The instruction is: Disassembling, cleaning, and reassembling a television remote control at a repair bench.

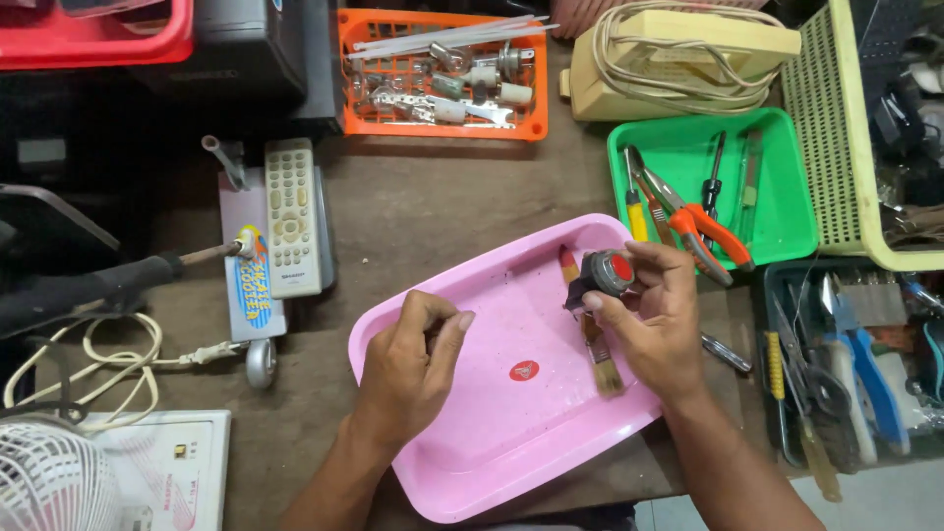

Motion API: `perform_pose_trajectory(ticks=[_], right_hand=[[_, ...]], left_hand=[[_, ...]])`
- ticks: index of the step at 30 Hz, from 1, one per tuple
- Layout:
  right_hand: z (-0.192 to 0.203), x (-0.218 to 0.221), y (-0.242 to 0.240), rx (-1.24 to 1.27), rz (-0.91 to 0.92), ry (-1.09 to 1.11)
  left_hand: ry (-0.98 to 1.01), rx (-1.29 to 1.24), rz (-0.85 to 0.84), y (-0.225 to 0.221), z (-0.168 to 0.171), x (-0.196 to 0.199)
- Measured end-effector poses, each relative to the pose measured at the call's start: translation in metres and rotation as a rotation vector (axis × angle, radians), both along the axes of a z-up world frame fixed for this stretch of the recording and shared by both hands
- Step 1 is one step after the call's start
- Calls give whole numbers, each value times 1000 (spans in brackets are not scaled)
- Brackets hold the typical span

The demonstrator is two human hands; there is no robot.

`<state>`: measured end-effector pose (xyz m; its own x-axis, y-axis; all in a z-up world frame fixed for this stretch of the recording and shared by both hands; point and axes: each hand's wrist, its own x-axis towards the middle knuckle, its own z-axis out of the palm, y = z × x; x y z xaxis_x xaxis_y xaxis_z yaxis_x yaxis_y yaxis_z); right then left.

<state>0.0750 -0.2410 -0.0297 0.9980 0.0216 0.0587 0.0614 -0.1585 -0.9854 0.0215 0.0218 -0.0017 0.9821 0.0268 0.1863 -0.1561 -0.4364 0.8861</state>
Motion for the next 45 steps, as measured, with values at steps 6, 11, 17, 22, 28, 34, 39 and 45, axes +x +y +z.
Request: perform_pose_trajectory(ticks=[6, 11, 17, 22, 28, 34, 39, 45], right_hand=[[-7, 11, -3, -65, 127, -62], [7, 13, 2, -243, 176, -91], [54, 40, 46, -503, 305, -314], [59, 80, 111, -482, 386, -392], [20, 122, 179, -554, 497, -411], [12, 133, 224, -670, 456, -314], [9, 131, 240, -659, 469, -282], [4, 133, 238, -658, 469, -297]], left_hand=[[-88, 237, 81, 10, -12, 3], [-105, 341, 45, 11, -19, 1], [-105, 394, 0, 11, -21, -4], [-126, 430, -20, 14, -21, -5], [-87, 445, -33, 15, -26, -5], [-79, 438, -60, 19, -31, -2], [-84, 414, -45, 17, -30, -3], [-91, 432, -80, 20, -33, -5]])
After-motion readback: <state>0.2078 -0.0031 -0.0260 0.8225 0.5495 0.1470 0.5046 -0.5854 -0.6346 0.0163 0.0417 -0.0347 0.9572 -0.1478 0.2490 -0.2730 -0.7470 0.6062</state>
